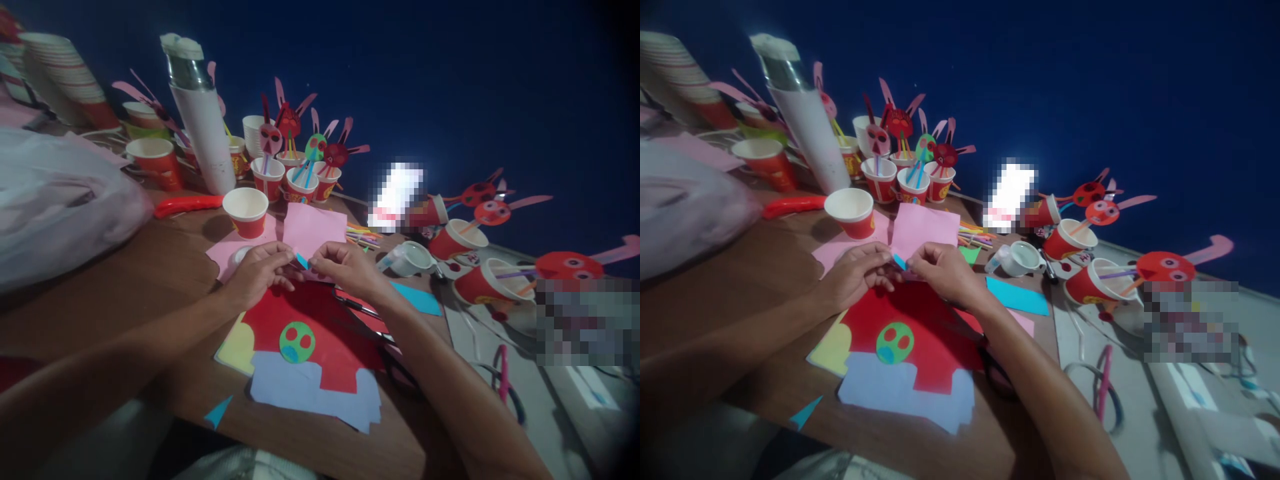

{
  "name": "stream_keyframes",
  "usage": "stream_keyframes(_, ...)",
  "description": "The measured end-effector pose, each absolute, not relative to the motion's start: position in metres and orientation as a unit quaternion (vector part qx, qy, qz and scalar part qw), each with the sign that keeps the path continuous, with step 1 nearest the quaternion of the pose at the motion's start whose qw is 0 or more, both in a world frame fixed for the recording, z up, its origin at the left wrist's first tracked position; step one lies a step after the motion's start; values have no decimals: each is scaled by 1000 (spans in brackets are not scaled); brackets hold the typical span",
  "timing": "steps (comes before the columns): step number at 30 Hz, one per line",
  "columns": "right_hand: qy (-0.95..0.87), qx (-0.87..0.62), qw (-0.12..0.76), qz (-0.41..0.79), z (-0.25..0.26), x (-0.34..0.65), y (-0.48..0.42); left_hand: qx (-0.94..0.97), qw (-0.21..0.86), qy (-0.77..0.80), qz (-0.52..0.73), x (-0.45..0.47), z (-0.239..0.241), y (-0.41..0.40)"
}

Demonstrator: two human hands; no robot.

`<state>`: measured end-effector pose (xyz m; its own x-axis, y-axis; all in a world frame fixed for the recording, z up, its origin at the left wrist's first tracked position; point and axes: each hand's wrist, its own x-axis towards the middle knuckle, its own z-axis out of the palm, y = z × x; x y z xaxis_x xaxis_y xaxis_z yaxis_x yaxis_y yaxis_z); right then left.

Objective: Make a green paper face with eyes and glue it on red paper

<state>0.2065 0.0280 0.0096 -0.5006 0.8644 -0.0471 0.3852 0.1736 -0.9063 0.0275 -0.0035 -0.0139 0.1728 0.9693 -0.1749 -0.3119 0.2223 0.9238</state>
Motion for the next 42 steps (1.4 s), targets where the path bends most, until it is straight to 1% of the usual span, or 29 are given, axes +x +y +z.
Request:
stream_keyframes(4,-720,-439,249,477,12,207,30,370,696,386,480,25,-14,-3)
stream_keyframes(6,-724,-438,247,472,15,208,29,368,692,387,485,25,-15,-4)
stream_keyframes(9,-747,-425,229,457,19,209,26,397,661,417,481,26,-14,-6)
stream_keyframes(13,-788,-415,217,399,24,210,20,455,615,465,445,29,-12,-8)
stream_keyframes(17,-809,-429,207,344,29,215,13,491,587,476,433,29,-11,-10)
stream_keyframes(20,-808,-444,201,331,30,222,6,522,564,481,421,30,-10,-11)
stream_keyframes(22,-797,-461,199,335,30,227,0,522,553,480,438,29,-9,-10)
stream_keyframes(25,-788,-476,195,338,27,228,-13,486,538,461,511,26,-7,-7)
stream_keyframes(27,-796,-459,187,346,26,223,-24,467,527,449,550,22,-5,-3)
stream_keyframes(31,-833,-411,139,344,22,201,-45,468,495,451,577,16,0,3)
stream_keyframes(37,-882,-375,70,277,19,162,-53,475,470,440,599,9,5,7)
stream_keyframes(39,-890,-373,59,255,16,149,-51,471,468,435,608,6,8,7)
stream_keyframes(42,-900,-371,68,218,9,132,-46,465,454,428,628,1,14,7)
